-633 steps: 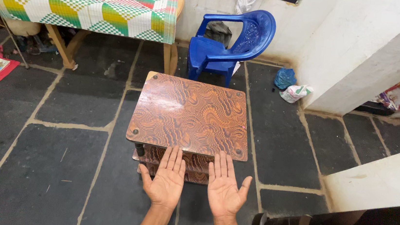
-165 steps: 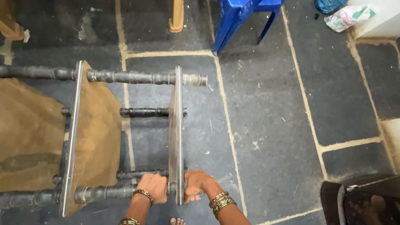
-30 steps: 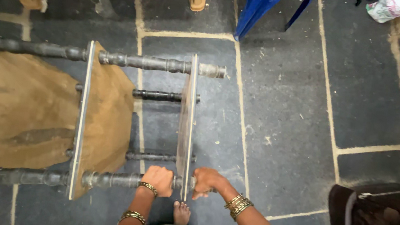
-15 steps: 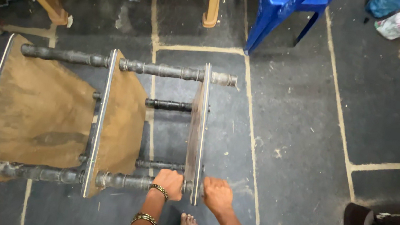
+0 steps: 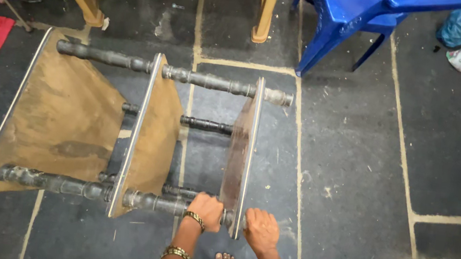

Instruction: The person lifts a small wooden stool, turns it upside down, and removes the plastic caps from the legs by hand. The removed caps are placed on the floor. The stool remains upside down at the end of the clip.

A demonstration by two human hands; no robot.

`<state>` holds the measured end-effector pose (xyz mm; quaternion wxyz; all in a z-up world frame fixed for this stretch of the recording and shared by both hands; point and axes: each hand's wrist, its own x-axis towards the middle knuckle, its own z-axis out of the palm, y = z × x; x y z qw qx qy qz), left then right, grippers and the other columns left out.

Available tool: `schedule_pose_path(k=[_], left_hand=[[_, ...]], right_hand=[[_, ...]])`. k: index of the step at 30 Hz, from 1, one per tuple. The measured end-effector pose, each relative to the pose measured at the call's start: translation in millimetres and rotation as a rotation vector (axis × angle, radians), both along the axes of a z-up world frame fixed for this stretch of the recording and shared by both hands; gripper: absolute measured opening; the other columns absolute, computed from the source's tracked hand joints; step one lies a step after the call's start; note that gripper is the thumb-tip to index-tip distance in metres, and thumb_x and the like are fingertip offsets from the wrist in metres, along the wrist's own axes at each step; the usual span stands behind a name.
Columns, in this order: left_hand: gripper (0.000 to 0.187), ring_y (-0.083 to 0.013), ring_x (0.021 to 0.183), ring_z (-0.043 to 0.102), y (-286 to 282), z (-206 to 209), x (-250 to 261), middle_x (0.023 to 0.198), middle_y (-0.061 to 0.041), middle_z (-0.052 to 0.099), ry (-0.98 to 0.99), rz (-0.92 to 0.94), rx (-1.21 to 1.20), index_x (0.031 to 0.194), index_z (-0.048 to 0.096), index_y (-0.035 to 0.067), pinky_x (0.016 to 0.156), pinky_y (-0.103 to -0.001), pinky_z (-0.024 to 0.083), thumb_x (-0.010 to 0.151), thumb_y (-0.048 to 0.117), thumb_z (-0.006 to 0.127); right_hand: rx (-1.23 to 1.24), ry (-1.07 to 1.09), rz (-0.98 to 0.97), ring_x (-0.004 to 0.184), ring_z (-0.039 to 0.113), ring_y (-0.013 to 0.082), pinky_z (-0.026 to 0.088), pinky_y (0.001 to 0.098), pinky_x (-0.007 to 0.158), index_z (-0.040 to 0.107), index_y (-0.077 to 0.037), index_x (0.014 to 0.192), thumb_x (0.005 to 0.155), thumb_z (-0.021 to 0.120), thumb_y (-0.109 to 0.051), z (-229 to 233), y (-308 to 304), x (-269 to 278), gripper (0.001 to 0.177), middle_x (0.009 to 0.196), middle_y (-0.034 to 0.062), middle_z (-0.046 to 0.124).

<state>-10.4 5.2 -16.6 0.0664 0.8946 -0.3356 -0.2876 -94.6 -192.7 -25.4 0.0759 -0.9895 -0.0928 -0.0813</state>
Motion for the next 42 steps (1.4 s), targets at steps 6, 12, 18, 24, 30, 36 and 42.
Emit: schedule_pose_path(k=[6, 12, 18, 24, 30, 36, 42], left_hand=[[0.015, -0.033, 0.079, 0.074, 2.9, -10.1, -3.0, 0.083, -0.017, 0.075, 0.015, 0.004, -0.032, 0.075, 0.076, 0.013, 0.096, -0.047, 0.046, 0.068, 0.027, 0.075], [0.012, -0.0314, 0.077, 0.074, 1.5, -15.3, -2.4, 0.081, -0.016, 0.075, -0.014, 0.0, -0.064, 0.073, 0.077, 0.015, 0.096, -0.048, 0.044, 0.068, 0.026, 0.075], [0.021, -0.0309, 0.073, 0.072, 7.1, -32.1, -16.4, 0.08, -0.015, 0.074, -0.128, 0.052, -0.208, 0.074, 0.073, 0.012, 0.091, -0.048, 0.043, 0.061, 0.028, 0.079], [0.026, -0.0254, 0.063, 0.06, 11.5, -39.4, -30.5, 0.068, -0.008, 0.059, -0.626, 0.155, -0.495, 0.072, 0.059, 0.012, 0.071, -0.039, 0.045, 0.053, 0.023, 0.073], [0.015, -0.022, 0.058, 0.05, 5.8, -45.0, -34.5, 0.063, -0.005, 0.045, -1.044, 0.231, -0.621, 0.065, 0.049, 0.014, 0.069, -0.036, 0.045, 0.062, 0.02, 0.062], [0.016, -0.019, 0.057, 0.049, 3.5, -64.7, -29.0, 0.06, -0.002, 0.042, -1.202, 0.191, -0.588, 0.063, 0.048, 0.017, 0.071, -0.038, 0.048, 0.068, 0.02, 0.062], [0.022, -0.0258, 0.063, 0.057, 4.9, -52.2, -35.0, 0.063, -0.007, 0.051, -1.087, 0.167, -0.76, 0.065, 0.052, 0.014, 0.078, -0.043, 0.046, 0.052, 0.026, 0.066]], right_hand=[[0.054, -0.025, -0.041, 0.072, 0.059, 0.026, 0.043, 0.0408, 0.063, 0.056, -0.016, 0.077, 0.057, 0.073, -0.01, 13.7, 7.5, 2.6, 0.027, 0.072, 0.0032, 0.056], [0.217, 0.6, -0.067, 0.086, 0.07, 0.0371, 0.055, 0.0479, 0.073, 0.071, -0.014, 0.096, 0.062, 0.078, -0.017, 54.6, 1.1, 30.0, 0.035, 0.091, 0.0125, 0.074], [0.086, 0.962, 0.014, 0.093, 0.071, 0.0359, 0.056, 0.0447, 0.087, 0.076, -0.01, 0.09, 0.063, 0.088, -0.036, 64.6, -2.5, 63.0, 0.04, 0.09, 0.0181, 0.075], [0.051, 0.962, -0.143, 0.103, 0.069, 0.0373, 0.055, 0.0471, 0.094, 0.075, -0.013, 0.102, 0.066, 0.081, -0.022, 56.9, -0.2, 54.1, 0.038, 0.099, 0.0196, 0.072], [-0.06, 0.807, -0.145, 0.097, 0.073, 0.0341, 0.056, 0.0476, 0.092, 0.077, -0.015, 0.1, 0.074, 0.068, -0.016, -14.0, -23.4, 40.2, 0.027, 0.094, 0.0188, 0.074], [-0.297, 0.416, -0.195, 0.069, 0.072, 0.0171, 0.057, 0.0381, 0.061, 0.06, -0.017, 0.086, 0.083, 0.061, -0.036, -67.9, -28.7, 19.4, 0.02, 0.077, 0.0018, 0.069], [-0.245, -0.342, -0.061, 0.053, 0.063, 0.0201, 0.052, 0.0377, 0.053, 0.054, -0.014, 0.069, 0.068, 0.064, -0.012, -56.5, -17.7, 5.6, 0.01, 0.06, 0.0034, 0.056]])
